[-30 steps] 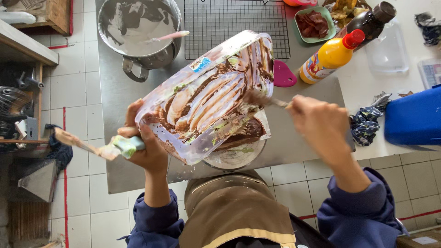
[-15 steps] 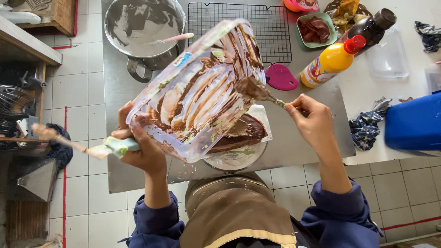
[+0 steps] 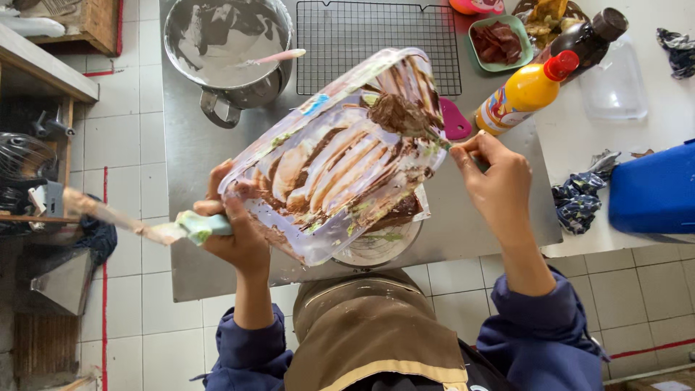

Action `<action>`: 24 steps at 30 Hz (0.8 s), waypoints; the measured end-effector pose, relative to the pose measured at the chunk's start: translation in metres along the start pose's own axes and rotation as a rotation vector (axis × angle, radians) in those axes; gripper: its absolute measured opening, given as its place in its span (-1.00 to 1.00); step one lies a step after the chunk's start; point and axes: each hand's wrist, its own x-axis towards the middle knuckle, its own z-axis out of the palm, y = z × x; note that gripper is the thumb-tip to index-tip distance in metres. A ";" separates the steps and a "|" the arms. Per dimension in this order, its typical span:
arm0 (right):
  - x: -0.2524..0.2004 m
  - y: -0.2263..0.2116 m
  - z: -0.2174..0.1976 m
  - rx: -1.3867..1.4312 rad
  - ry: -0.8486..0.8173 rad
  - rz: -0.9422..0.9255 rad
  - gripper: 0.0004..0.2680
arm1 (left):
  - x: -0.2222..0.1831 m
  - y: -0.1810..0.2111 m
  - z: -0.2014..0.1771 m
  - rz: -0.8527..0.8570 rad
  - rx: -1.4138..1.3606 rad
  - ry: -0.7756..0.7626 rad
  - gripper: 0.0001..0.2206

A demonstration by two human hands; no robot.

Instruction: The person applies chocolate frosting to the top and sides of a cake using a small spatula and a larger flat tool, smoothing the surface as the cake sits on a turntable.

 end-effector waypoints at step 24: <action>-0.007 -0.037 0.001 -0.076 -0.270 -0.456 -0.88 | 0.002 -0.003 0.022 0.059 0.201 -0.212 -0.84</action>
